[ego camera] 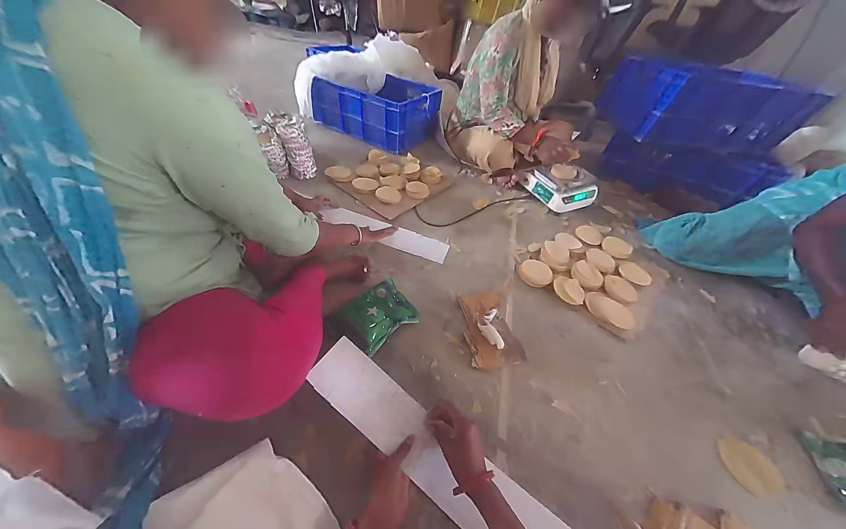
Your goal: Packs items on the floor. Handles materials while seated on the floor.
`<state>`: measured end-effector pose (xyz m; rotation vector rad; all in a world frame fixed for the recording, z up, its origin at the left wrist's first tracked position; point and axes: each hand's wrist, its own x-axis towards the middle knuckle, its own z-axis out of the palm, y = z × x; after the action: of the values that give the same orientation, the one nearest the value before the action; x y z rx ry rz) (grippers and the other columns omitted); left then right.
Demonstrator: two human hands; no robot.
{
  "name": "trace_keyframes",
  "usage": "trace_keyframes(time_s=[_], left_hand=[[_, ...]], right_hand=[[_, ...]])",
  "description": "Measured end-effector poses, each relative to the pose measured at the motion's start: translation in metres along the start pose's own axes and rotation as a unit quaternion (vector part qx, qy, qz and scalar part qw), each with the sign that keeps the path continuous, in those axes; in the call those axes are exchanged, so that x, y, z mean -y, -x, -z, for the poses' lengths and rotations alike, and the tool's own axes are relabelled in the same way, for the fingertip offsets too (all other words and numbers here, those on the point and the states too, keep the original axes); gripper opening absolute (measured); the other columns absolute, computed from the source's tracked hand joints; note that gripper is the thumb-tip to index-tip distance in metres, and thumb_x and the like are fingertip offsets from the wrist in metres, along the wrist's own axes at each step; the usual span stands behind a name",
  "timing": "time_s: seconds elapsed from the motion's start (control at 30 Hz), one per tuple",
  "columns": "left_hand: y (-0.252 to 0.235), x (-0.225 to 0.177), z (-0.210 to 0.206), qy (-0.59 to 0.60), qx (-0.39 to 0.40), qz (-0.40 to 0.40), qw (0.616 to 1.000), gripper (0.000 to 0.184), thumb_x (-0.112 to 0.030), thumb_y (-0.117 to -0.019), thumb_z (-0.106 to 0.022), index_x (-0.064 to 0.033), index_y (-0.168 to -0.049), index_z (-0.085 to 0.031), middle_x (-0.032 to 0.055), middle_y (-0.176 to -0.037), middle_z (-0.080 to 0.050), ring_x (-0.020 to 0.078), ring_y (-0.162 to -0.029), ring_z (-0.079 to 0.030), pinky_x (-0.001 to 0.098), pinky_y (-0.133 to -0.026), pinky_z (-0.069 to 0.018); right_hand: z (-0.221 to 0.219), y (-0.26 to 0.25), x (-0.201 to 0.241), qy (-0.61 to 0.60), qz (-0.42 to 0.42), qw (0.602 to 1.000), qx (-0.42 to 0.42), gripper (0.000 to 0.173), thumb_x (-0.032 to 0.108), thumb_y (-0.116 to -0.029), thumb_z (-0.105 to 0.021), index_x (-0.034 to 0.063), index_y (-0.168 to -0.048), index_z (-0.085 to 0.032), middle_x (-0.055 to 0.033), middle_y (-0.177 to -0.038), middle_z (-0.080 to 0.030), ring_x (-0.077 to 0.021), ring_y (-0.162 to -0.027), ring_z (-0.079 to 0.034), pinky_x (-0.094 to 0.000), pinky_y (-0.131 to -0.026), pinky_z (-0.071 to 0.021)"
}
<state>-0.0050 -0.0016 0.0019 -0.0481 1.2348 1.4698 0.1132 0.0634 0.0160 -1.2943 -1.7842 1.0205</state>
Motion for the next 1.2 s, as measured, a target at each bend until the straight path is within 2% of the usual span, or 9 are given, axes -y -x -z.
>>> trace_keyframes(time_s=[0.17, 0.3, 0.43, 0.63, 0.7, 0.77, 0.8, 0.97, 1.2], left_hand=[[0.001, -0.003, -0.002, -0.002, -0.010, 0.010, 1.000, 0.058, 0.004, -0.0959, -0.063, 0.0012, -0.146, -0.036, 0.0215, -0.129, -0.059, 0.0248, -0.108, -0.066, 0.0414, -0.090, -0.0581], [0.000, -0.002, -0.001, -0.001, -0.011, 0.007, 1.000, 0.060, 0.005, -0.0945, -0.065, 0.0001, -0.147, -0.035, 0.0208, -0.128, -0.059, 0.0246, -0.106, -0.066, 0.0421, -0.088, -0.0585], [0.000, 0.000, 0.001, -0.002, -0.010, 0.004, 1.000, 0.055, 0.005, -0.0958, -0.063, 0.0015, -0.144, -0.038, 0.0197, -0.126, -0.060, 0.0225, -0.106, -0.066, 0.0403, -0.090, -0.0582], [0.004, -0.003, -0.002, -0.006, -0.004, 0.011, 1.000, 0.058, 0.003, -0.0971, -0.063, 0.0002, -0.148, -0.034, 0.0206, -0.129, -0.058, 0.0234, -0.107, -0.066, 0.0408, -0.090, -0.0575], [0.004, -0.004, -0.002, -0.014, -0.009, 0.015, 1.000, 0.060, 0.001, -0.0972, -0.063, -0.0006, -0.148, -0.033, 0.0209, -0.130, -0.058, 0.0241, -0.107, -0.066, 0.0415, -0.090, -0.0576], [0.003, -0.002, -0.001, -0.016, -0.009, 0.019, 1.000, 0.061, 0.000, -0.0972, -0.063, -0.0016, -0.150, -0.032, 0.0220, -0.132, -0.057, 0.0268, -0.110, -0.064, 0.0444, -0.092, -0.0562], [0.003, -0.001, 0.000, -0.016, -0.007, 0.018, 1.000, 0.060, 0.000, -0.0972, -0.064, -0.0017, -0.149, -0.033, 0.0218, -0.132, -0.058, 0.0272, -0.111, -0.064, 0.0450, -0.092, -0.0563], [0.005, -0.002, -0.002, -0.021, 0.001, 0.008, 1.000, 0.058, -0.001, -0.0979, -0.062, -0.0005, -0.148, -0.035, 0.0218, -0.131, -0.059, 0.0268, -0.109, -0.066, 0.0456, -0.091, -0.0574], [0.005, -0.002, -0.002, -0.038, -0.009, 0.008, 0.999, 0.055, -0.001, -0.0981, -0.063, 0.0011, -0.147, -0.036, 0.0223, -0.127, -0.060, 0.0260, -0.106, -0.066, 0.0449, -0.089, -0.0575]], right_hand=[[-0.003, -0.001, 0.001, -0.012, -0.026, 0.999, -0.026, 0.035, -0.003, -0.0828, -0.074, -0.0054, -0.117, -0.070, -0.0129, -0.094, -0.076, -0.0210, -0.087, -0.074, -0.0365, -0.084, -0.0611], [-0.009, 0.001, -0.001, 0.019, -0.014, 0.998, -0.060, 0.032, -0.001, -0.0788, -0.078, -0.0013, -0.110, -0.074, -0.0109, -0.090, -0.077, -0.0247, -0.086, -0.074, -0.0440, -0.083, -0.0599], [-0.012, 0.001, -0.003, -0.002, -0.030, 0.997, -0.075, 0.032, 0.000, -0.0777, -0.079, 0.0010, -0.109, -0.074, -0.0075, -0.089, -0.077, -0.0181, -0.081, -0.074, -0.0366, -0.078, -0.0614], [-0.012, -0.001, -0.003, -0.007, -0.088, 0.993, -0.078, 0.041, 0.004, -0.0754, -0.084, -0.0005, -0.114, -0.072, -0.0149, -0.096, -0.070, -0.0216, -0.077, -0.066, -0.0376, -0.070, -0.0558], [-0.012, -0.001, -0.007, 0.001, -0.097, 0.993, -0.074, 0.045, 0.009, -0.0763, -0.085, 0.0004, -0.118, -0.071, -0.0191, -0.106, -0.068, -0.0283, -0.088, -0.064, -0.0439, -0.077, -0.0540], [-0.012, 0.000, -0.012, -0.008, -0.114, 0.992, -0.056, 0.046, 0.012, -0.0798, -0.084, 0.0013, -0.123, -0.072, -0.0222, -0.121, -0.069, -0.0391, -0.114, -0.063, -0.0547, -0.100, -0.0488], [-0.012, 0.001, -0.014, -0.011, -0.120, 0.992, -0.048, 0.044, 0.014, -0.0816, -0.083, 0.0016, -0.122, -0.073, -0.0218, -0.123, -0.070, -0.0412, -0.119, -0.061, -0.0570, -0.105, -0.0451], [-0.014, 0.004, -0.009, -0.027, -0.179, 0.983, -0.012, 0.030, 0.018, -0.0912, -0.075, 0.0008, -0.116, -0.075, -0.0227, -0.116, -0.070, -0.0365, -0.115, -0.064, -0.0534, -0.102, -0.0489], [-0.019, 0.006, -0.008, -0.056, -0.155, 0.985, -0.047, 0.020, 0.010, -0.0900, -0.075, 0.0005, -0.108, -0.077, -0.0193, -0.106, -0.074, -0.0313, -0.103, -0.070, -0.0503, -0.096, -0.0531]])
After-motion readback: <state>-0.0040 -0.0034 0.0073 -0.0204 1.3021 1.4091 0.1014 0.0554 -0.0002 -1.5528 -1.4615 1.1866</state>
